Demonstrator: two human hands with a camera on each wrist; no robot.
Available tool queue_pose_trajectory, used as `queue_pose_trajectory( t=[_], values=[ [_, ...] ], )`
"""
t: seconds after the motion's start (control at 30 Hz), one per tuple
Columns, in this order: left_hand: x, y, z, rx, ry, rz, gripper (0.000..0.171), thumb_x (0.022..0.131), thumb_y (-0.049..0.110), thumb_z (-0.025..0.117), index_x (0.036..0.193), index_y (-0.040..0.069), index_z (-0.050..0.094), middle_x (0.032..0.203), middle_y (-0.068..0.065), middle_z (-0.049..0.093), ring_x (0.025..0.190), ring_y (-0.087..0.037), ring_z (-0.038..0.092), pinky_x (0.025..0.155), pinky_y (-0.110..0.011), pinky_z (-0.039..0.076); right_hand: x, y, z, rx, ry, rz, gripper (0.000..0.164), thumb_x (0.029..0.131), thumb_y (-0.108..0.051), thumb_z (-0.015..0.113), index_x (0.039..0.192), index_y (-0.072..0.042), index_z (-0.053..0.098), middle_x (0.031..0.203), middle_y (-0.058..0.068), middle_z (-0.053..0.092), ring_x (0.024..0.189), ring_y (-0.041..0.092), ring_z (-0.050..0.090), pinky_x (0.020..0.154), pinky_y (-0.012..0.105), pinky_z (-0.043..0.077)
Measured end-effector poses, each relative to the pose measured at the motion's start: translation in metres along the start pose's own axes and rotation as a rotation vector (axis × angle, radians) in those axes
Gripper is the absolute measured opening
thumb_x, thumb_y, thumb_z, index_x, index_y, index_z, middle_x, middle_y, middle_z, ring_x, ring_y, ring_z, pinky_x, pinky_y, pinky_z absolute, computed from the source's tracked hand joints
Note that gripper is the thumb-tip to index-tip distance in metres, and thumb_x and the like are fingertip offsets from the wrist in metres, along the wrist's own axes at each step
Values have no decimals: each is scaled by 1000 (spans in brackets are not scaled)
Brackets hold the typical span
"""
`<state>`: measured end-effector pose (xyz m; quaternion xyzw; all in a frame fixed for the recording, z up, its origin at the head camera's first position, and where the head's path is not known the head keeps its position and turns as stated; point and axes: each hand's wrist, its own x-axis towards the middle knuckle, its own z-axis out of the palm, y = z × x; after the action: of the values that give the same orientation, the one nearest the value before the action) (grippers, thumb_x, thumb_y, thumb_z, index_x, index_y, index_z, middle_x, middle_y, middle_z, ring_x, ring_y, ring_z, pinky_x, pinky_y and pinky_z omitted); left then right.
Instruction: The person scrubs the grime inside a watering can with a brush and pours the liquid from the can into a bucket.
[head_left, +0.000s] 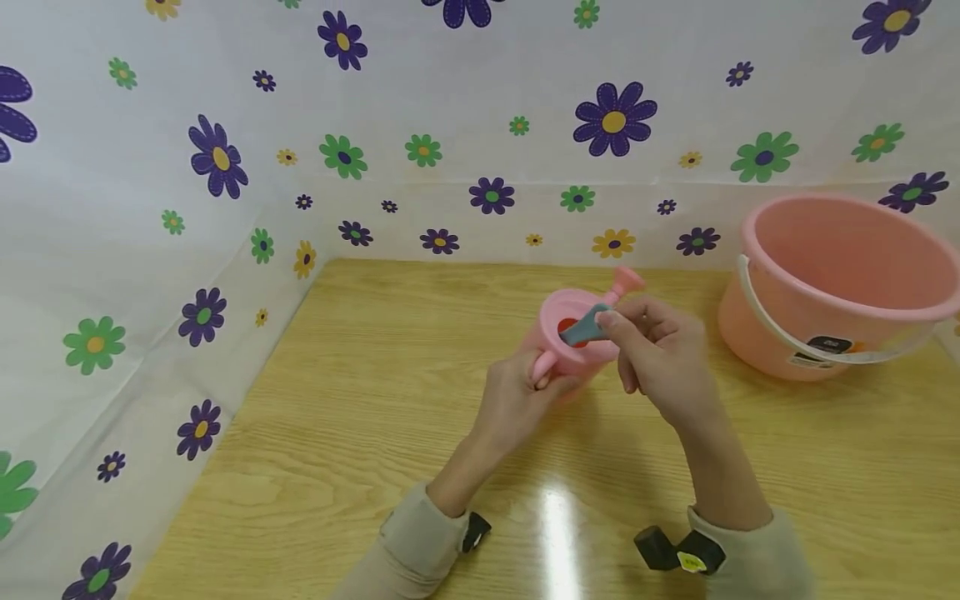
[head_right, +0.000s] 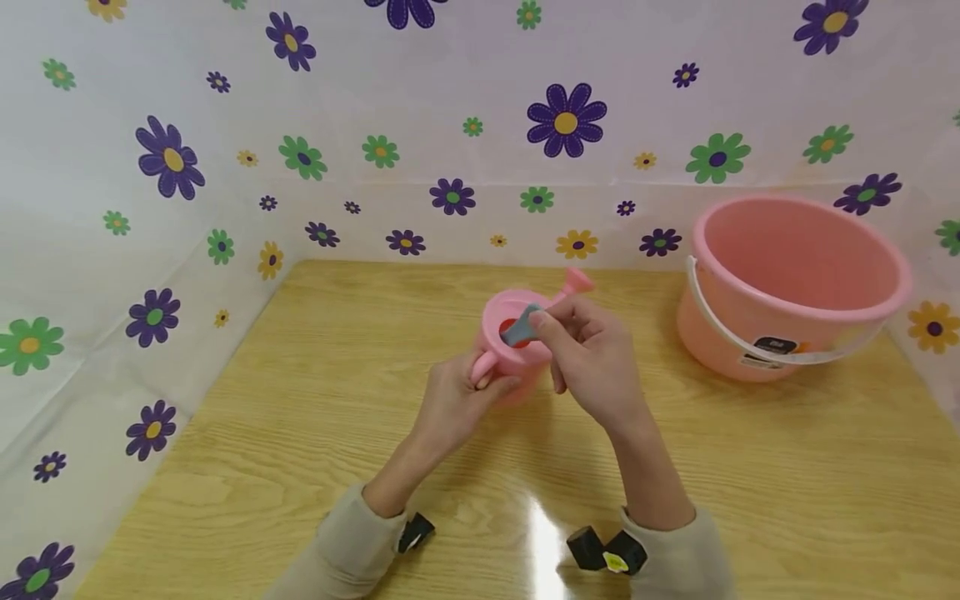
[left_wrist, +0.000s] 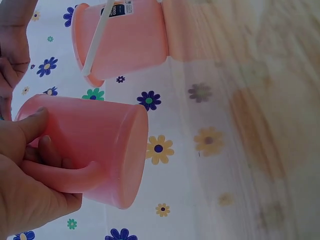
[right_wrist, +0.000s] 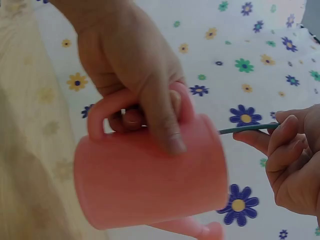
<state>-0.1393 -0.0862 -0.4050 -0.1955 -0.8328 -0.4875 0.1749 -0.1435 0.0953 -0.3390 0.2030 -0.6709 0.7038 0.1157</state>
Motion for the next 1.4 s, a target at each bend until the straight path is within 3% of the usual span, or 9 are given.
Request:
queue_pose_trajectory(
  t=[0.17, 0.4, 0.6, 0.87, 1.1, 1.3, 1.4],
  values=[
    [2, 1, -2, -6, -4, 19, 42, 81, 10, 82, 66, 8, 43, 63, 6, 33, 59, -7, 39, 53, -17, 31, -2, -6, -4, 43, 63, -60, 11, 94, 3, 64, 85, 10, 62, 57, 7, 57, 33, 15, 38, 31, 26, 26],
    [1, 0, -3, -16, -7, 20, 43, 81, 7, 82, 66, 9, 42, 63, 6, 32, 59, -7, 38, 53, -18, 31, -1, -1, 5, -41, -29, 37, 12, 96, -3, 64, 88, 7, 63, 68, 8, 65, 35, 20, 39, 35, 25, 33],
    [3, 0, -4, -40, -7, 27, 40, 82, 10, 81, 70, 8, 43, 66, 5, 33, 61, -9, 40, 55, -18, 32, -2, -8, -1, -5, 49, -31, 11, 94, 0, 65, 86, 8, 63, 57, 6, 56, 33, 16, 39, 32, 26, 28],
    [-1, 0, -4, -14, -2, 42, 36, 81, 9, 82, 71, 6, 47, 65, 6, 35, 60, -8, 40, 53, -17, 31, -3, 2, 7, -107, -49, 41, 13, 97, -6, 63, 87, 2, 63, 76, 14, 67, 36, 20, 41, 37, 27, 37],
    [-1, -2, -3, -37, -10, 40, 39, 82, 10, 81, 69, 8, 44, 65, 5, 34, 62, -8, 41, 55, -18, 33, -5, -5, -4, -44, 61, 8, 12, 95, -2, 64, 87, 6, 64, 61, 7, 62, 34, 18, 39, 32, 26, 29],
    [-1, -3, -4, -13, 14, 65, 39, 81, 10, 82, 69, 9, 44, 65, 6, 33, 60, -7, 38, 54, -17, 30, -3, 2, 7, -84, -24, 56, 11, 96, -5, 65, 91, 5, 65, 64, 7, 62, 37, 20, 41, 36, 27, 34],
    [-1, -3, -8, 0, 29, 99, 41, 81, 8, 82, 68, 9, 43, 65, 6, 33, 60, -7, 38, 54, -17, 30, -4, -1, 13, -95, -15, 53, 12, 96, -6, 65, 91, 4, 65, 66, 7, 62, 37, 20, 41, 37, 27, 35]
  ],
)
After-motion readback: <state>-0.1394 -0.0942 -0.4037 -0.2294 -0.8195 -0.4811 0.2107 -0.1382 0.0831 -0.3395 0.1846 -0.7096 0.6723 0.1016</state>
